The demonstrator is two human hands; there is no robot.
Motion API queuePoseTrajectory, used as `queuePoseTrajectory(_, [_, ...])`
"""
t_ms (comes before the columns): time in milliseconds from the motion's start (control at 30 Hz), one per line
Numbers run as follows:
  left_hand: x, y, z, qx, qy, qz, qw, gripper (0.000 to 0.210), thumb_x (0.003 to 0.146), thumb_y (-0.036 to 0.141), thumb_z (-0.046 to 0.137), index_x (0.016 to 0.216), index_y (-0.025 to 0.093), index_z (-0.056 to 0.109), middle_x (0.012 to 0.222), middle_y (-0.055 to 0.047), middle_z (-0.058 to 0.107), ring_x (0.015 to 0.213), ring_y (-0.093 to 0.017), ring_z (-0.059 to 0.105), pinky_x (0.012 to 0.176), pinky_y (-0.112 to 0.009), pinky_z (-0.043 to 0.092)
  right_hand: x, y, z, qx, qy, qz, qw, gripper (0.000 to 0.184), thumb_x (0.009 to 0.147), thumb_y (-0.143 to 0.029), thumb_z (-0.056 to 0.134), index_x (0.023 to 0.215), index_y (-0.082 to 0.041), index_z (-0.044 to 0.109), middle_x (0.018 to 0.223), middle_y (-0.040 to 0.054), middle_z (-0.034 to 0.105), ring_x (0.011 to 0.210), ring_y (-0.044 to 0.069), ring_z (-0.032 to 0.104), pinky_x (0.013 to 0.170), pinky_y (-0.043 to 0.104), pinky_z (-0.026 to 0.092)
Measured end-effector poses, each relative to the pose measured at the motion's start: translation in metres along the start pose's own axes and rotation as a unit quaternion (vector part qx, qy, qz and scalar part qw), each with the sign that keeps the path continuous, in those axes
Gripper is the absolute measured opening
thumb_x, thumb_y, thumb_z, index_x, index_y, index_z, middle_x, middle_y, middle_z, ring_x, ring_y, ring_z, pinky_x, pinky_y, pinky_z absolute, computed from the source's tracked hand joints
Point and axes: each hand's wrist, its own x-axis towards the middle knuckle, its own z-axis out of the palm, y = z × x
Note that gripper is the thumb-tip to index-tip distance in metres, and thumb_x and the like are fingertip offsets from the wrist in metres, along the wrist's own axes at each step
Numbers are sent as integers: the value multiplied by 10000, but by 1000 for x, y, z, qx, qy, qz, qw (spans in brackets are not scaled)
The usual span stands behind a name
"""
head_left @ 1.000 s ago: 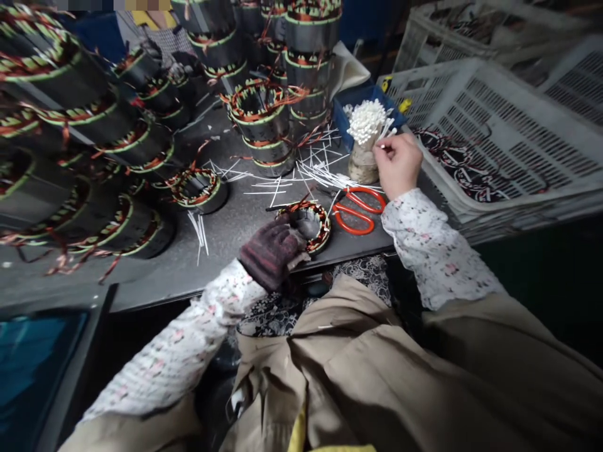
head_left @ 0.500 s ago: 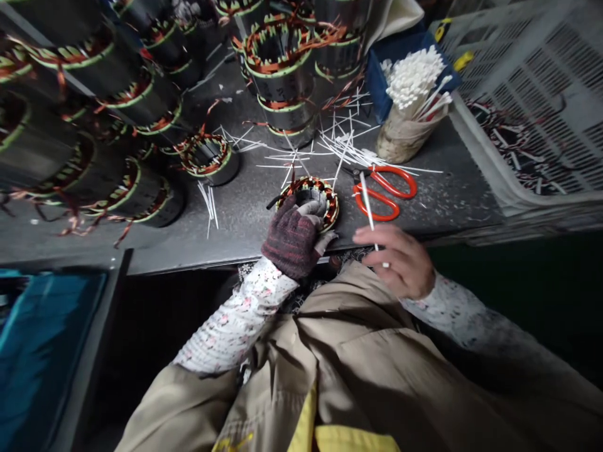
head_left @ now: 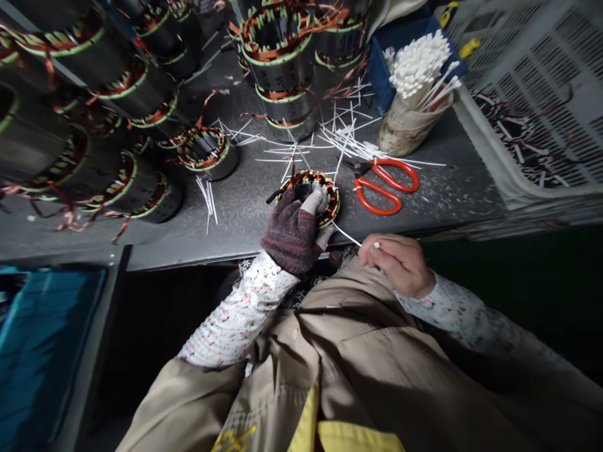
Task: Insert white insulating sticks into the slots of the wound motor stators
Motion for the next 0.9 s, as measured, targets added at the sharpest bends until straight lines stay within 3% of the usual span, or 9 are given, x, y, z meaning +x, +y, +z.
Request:
queuePoseTrajectory(167, [-4,-1,2,-7,-19,-24,1000,738,935,302,694,1559,133,339,1233,-156,713,1091,-278,714,1208,-523,453,3,-2,1,48,59,-4,997,377,1051,-257,463,681,-198,512,667,17,641,607,137,609,625,291,499])
queuePoseTrajectory(467, [-2,-1,3,30,5,-9,1000,693,946,345,678,1528,103,388,1296,-169,698,1133,-273,702,1189,-466,478,-6,-6,-6,-10,1,9,1000,300,1017,-122,436,737,-195,517,654,-15,593,604,99,572,588,229,448])
queuePoseTrajectory(700, [-4,-3,4,13,7,-4,1000,705,953,364,676,1545,117,383,1310,-159,696,1188,-272,683,1201,-455,467,-5,-2,-2,9,12,24,1000,318,1035,-160,443,737,-189,550,649,-12,595,589,95,570,575,219,430])
queuePoseTrajectory(900, [-3,-2,4,30,-9,-14,999,684,965,364,646,1548,118,388,1313,-162,694,1150,-275,707,1199,-475,476,-4,-4,0,58,53,11,997,367,1049,-226,452,685,-198,493,662,7,622,607,128,584,629,273,474])
